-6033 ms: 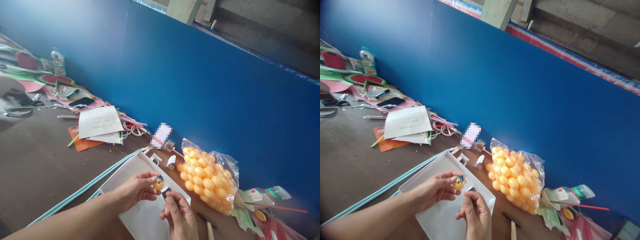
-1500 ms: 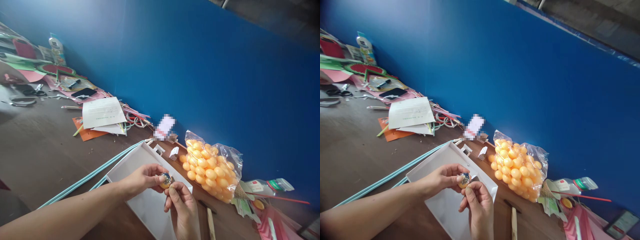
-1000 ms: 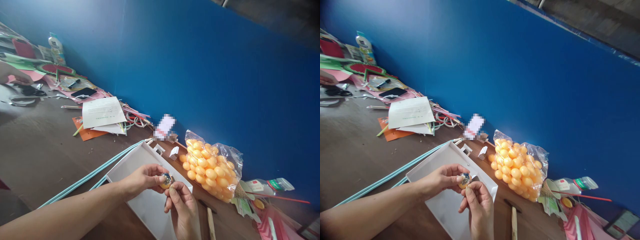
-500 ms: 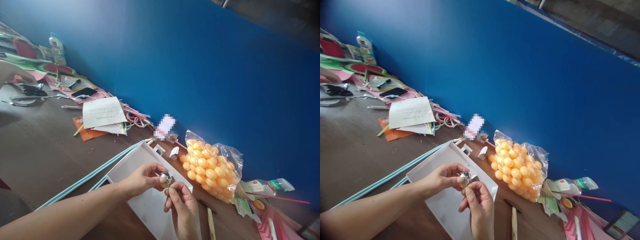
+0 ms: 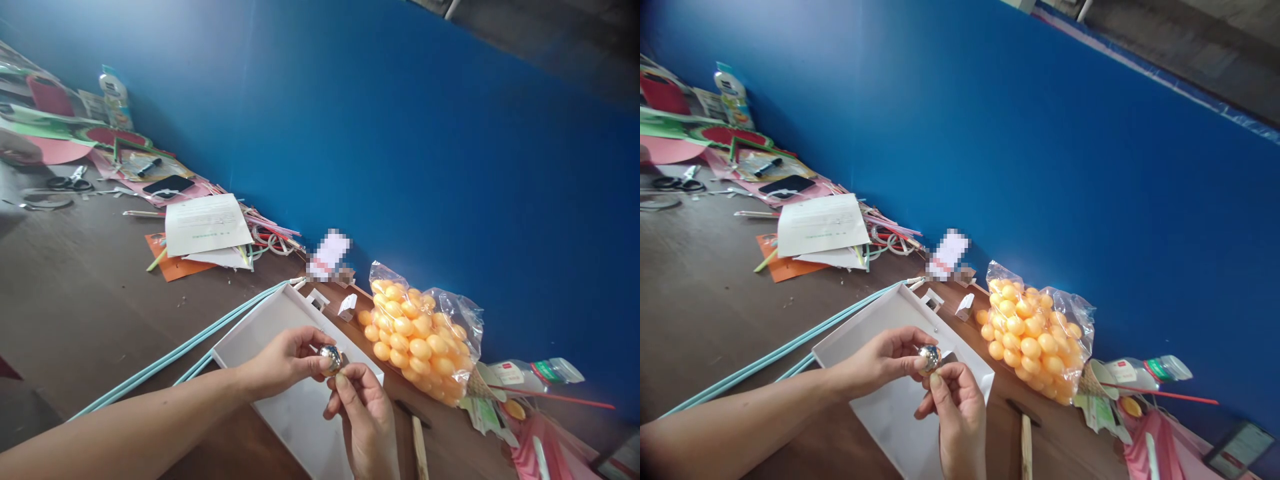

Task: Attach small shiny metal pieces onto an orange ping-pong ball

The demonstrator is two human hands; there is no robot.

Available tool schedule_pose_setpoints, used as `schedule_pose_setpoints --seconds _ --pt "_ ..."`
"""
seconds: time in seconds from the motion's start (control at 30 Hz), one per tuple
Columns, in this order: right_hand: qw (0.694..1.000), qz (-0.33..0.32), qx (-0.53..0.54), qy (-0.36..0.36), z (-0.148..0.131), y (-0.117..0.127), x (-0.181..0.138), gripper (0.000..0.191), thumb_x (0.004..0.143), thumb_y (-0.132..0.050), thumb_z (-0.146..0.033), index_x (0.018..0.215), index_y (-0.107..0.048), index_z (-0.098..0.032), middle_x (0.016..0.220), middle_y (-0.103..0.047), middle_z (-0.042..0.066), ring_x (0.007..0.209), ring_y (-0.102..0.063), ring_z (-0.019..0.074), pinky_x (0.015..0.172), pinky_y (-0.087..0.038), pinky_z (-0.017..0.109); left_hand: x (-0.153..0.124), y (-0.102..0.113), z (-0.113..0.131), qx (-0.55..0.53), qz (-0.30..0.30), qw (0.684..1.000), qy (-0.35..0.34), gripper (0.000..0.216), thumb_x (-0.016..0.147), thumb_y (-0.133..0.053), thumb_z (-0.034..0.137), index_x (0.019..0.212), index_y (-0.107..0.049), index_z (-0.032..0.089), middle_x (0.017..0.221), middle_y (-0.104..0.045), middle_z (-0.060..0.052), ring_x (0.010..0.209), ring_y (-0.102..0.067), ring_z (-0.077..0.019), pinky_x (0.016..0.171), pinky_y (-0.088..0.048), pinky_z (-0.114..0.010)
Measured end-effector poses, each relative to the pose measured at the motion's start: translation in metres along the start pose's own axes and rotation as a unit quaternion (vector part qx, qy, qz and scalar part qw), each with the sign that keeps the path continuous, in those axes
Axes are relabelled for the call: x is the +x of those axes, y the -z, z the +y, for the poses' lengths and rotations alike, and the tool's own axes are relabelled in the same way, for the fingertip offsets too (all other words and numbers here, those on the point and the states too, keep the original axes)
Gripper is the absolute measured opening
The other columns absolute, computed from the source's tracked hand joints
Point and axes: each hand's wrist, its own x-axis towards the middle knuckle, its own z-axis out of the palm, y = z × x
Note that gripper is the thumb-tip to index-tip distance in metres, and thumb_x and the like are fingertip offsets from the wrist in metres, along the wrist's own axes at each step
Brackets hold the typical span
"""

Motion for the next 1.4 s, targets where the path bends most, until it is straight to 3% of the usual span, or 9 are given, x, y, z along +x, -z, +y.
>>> schedule_pose_setpoints --seconds 0.23,0.4,0.6,0.83,1.07,1.23,1.33,1.4 --pt "1.000 0.001 -0.017 0.009 -0.002 -0.001 -0.001 0.019 0.078 -0.060 -0.037 0.075 -0.053 -0.019 0.053 -0.058 -0.003 0.051 -0.054 0.0112 0.054 -0.043 0.023 -0.001 -0.001 0.002 -0.007 -0.013 1.000 -0.012 0.038 0.071 -0.067 0.035 0.100 -0.056 0.014 0.081 -0.066 -0.007 0.075 -0.063 -0.0194 0.074 -0.046 -0.035" --pt "1.000 0.021 -0.005 0.009 -0.004 -0.007 0.000 0.022 0.076 -0.063 -0.034 0.071 -0.047 -0.019 0.065 -0.059 -0.004 0.044 -0.050 0.0069 0.047 -0.042 0.021 -0.003 -0.003 0.005 -0.008 -0.029 0.999 -0.029 0.035 0.072 -0.066 0.032 0.100 -0.055 0.014 0.076 -0.065 -0.006 0.073 -0.061 -0.0180 0.070 -0.046 -0.032" --pt "0.999 0.038 -0.008 0.007 -0.002 -0.008 0.002 0.022 0.076 -0.063 -0.034 0.072 -0.047 -0.019 0.060 -0.059 -0.004 0.043 -0.049 0.0064 0.047 -0.039 0.019 0.000 -0.002 0.002 -0.046 -0.019 0.999 -0.016 0.037 0.070 -0.068 0.032 0.100 -0.057 0.014 0.081 -0.066 -0.007 0.072 -0.062 -0.0178 0.075 -0.047 -0.036" --pt "0.999 -0.006 0.048 0.014 0.003 -0.006 0.002 0.020 0.085 -0.048 -0.040 0.084 -0.051 -0.020 0.067 -0.057 -0.003 0.051 -0.051 0.0081 0.051 -0.043 0.022 0.002 0.000 -0.001 -0.101 -0.016 0.995 0.009 0.036 0.072 -0.067 0.034 0.100 -0.059 0.012 0.087 -0.066 -0.008 0.076 -0.063 -0.0178 0.079 -0.047 -0.037" --pt "0.999 0.029 -0.012 0.013 0.003 -0.006 0.004 0.020 0.080 -0.058 -0.035 0.074 -0.047 -0.019 0.062 -0.052 -0.006 0.045 -0.049 0.0053 0.047 -0.039 0.019 0.002 -0.002 -0.003 -0.056 -0.004 0.998 -0.006 0.038 0.070 -0.068 0.034 0.100 -0.058 0.013 0.089 -0.065 -0.009 0.080 -0.063 -0.0202 0.082 -0.046 -0.041" --pt "1.000 0.016 -0.009 0.012 0.004 -0.007 0.005 0.019 0.081 -0.057 -0.035 0.075 -0.048 -0.019 0.060 -0.052 -0.006 0.046 -0.050 0.0061 0.050 -0.039 0.020 0.001 -0.004 -0.002 -0.066 -0.005 0.998 -0.010 0.038 0.069 -0.069 0.034 0.099 -0.058 0.014 0.087 -0.065 -0.007 0.076 -0.063 -0.0190 0.081 -0.046 -0.039" --pt "0.999 0.040 -0.027 0.021 -0.008 -0.007 0.000 0.022 0.081 -0.055 -0.039 0.079 -0.050 -0.018 0.063 -0.056 -0.004 0.048 -0.051 0.0073 0.050 -0.042 0.020 0.002 -0.002 -0.003 -0.122 -0.009 0.992 0.006 0.035 0.071 -0.068 0.033 0.099 -0.059 0.013 0.088 -0.065 -0.007 0.076 -0.063 -0.0175 0.081 -0.046 -0.037" --pt "0.995 0.089 -0.039 0.034 -0.022 -0.002 -0.007 0.028 0.079 -0.055 -0.045 0.084 -0.051 -0.017 0.065 -0.060 -0.001 0.047 -0.052 0.0090 0.049 -0.044 0.022 0.003 0.002 -0.005 -0.166 0.006 0.986 0.024 0.033 0.072 -0.067 0.031 0.099 -0.060 0.013 0.089 -0.065 -0.008 0.077 -0.063 -0.0160 0.083 -0.046 -0.035"
